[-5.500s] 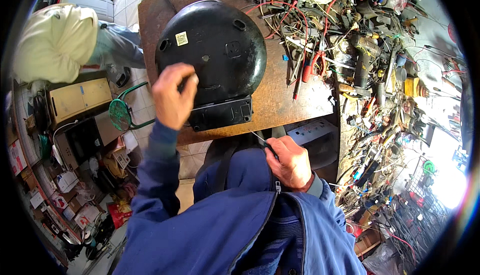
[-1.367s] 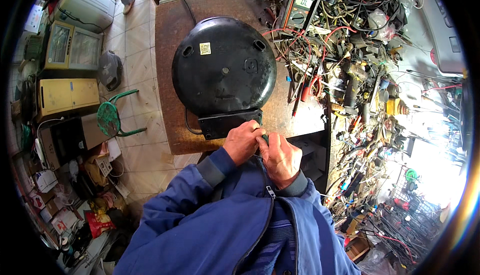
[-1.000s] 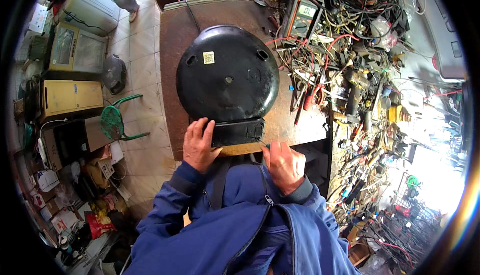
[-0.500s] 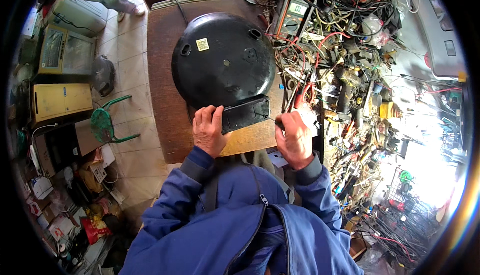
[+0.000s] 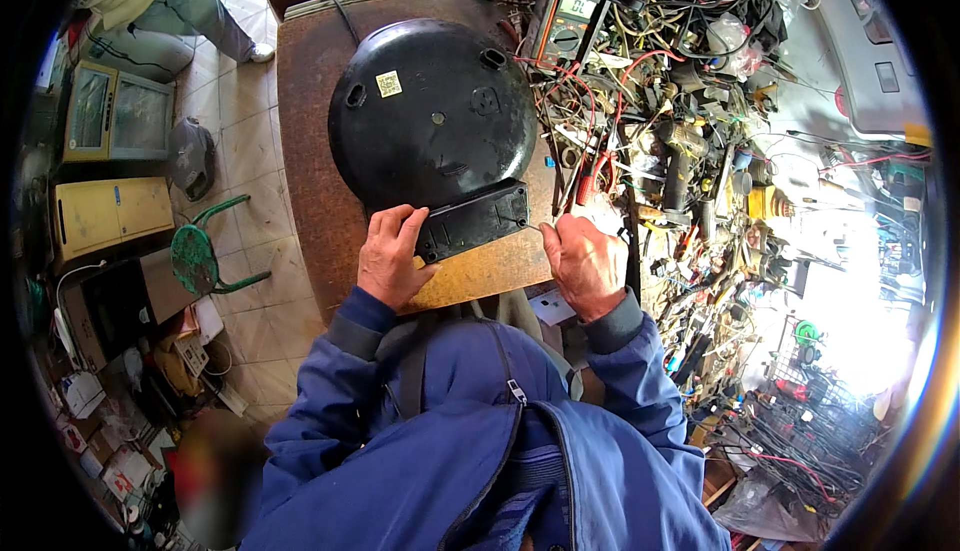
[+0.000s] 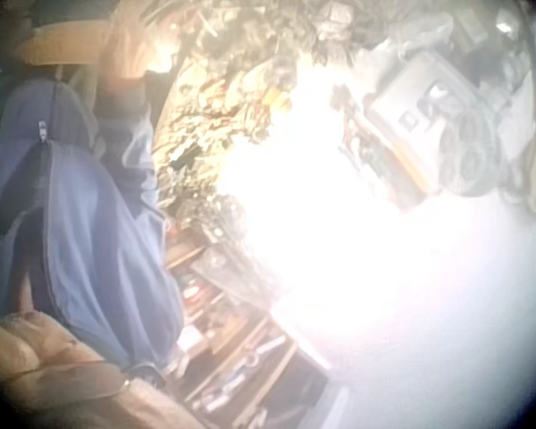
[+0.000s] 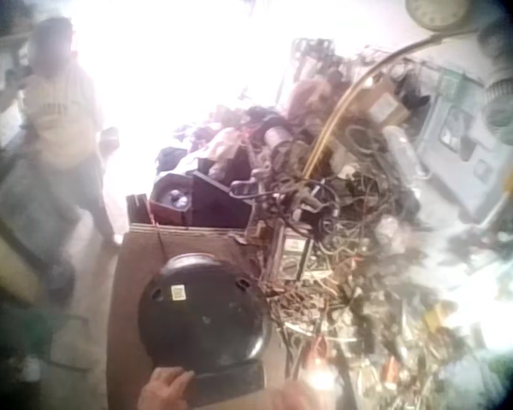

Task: The person handles a black appliance, placing it on a workbench and removing a small cover. They then pick up a round gold-colored appliance, flip it over, and use a screwdriver to remove screws from the bottom cover. The person removes the cover to expose the internal wiring.

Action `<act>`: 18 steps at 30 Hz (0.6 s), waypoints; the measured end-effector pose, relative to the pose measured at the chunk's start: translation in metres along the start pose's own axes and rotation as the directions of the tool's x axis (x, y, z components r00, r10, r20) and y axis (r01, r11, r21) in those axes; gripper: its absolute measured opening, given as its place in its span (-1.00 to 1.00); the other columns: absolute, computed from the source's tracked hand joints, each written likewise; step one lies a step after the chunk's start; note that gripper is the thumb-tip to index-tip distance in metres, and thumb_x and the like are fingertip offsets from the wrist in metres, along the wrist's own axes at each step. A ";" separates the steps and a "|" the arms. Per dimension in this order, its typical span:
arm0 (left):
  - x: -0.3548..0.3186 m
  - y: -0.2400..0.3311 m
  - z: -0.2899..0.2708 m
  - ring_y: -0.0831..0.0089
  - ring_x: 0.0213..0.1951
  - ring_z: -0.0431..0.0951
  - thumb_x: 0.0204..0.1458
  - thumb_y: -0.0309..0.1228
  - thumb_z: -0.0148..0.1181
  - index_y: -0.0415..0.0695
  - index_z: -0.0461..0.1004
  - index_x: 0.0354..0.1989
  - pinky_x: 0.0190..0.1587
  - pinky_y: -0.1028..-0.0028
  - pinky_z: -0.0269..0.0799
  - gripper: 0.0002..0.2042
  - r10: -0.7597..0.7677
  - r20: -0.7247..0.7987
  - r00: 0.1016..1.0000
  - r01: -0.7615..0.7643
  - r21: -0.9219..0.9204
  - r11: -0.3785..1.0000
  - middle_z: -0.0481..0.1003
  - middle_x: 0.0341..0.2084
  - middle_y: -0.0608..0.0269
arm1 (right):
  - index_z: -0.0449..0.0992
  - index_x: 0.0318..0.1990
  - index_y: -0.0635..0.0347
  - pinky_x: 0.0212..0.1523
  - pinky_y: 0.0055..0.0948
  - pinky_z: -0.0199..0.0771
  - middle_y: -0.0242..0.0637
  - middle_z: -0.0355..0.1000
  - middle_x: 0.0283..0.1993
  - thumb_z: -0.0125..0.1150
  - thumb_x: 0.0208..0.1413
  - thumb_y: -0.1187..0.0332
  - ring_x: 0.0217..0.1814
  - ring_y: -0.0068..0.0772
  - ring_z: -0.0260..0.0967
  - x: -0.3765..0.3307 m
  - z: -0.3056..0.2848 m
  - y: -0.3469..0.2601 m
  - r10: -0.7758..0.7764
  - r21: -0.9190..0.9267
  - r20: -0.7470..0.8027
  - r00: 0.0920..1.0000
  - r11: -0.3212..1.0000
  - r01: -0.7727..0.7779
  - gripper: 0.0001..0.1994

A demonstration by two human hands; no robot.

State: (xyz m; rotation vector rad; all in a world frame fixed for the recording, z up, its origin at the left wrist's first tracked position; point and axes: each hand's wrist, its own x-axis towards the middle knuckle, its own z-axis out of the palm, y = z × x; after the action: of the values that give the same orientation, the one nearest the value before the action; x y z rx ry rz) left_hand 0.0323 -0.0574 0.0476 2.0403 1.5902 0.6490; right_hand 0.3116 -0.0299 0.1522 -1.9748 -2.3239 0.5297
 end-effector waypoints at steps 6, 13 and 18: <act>0.004 -0.002 -0.003 0.01 0.12 0.45 -0.45 -0.43 0.67 -0.14 0.46 0.22 0.19 0.17 0.49 -0.14 0.025 0.017 1.000 -0.024 -0.036 0.999 0.43 0.07 0.02 | 0.56 -0.07 0.23 -0.23 -0.13 0.52 -0.01 0.50 -0.20 0.38 0.11 0.48 -0.24 0.08 0.53 -0.005 -0.001 0.000 -0.050 0.157 -0.161 0.986 0.985 0.076 -0.77; 0.008 0.002 -0.005 0.05 0.11 0.46 -0.44 -0.48 0.61 -0.10 0.48 0.17 0.11 0.21 0.54 -0.20 0.021 0.011 1.000 -0.022 0.017 1.000 0.44 0.07 0.08 | 0.55 -0.12 0.19 -0.31 -0.11 0.53 -0.06 0.50 -0.24 0.37 0.11 0.46 -0.28 0.09 0.53 -0.003 0.005 0.004 -0.108 0.187 -0.258 0.960 0.969 0.160 -0.81; 0.005 0.006 -0.003 0.04 0.13 0.46 -0.43 -0.49 0.60 -0.10 0.48 0.18 0.12 0.21 0.54 -0.21 0.007 0.010 1.000 -0.007 0.049 0.999 0.45 0.08 0.08 | 0.50 0.01 0.17 -0.29 -0.11 0.55 -0.09 0.46 -0.14 0.35 0.10 0.45 -0.21 0.08 0.54 -0.006 0.003 0.016 -0.147 0.103 -0.120 0.982 0.982 0.159 -0.69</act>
State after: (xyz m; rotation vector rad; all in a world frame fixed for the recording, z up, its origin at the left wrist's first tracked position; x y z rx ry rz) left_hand 0.0367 -0.0535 0.0540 2.0822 1.6088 0.6072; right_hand 0.3274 -0.0346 0.1454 -1.7135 -2.2990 0.5127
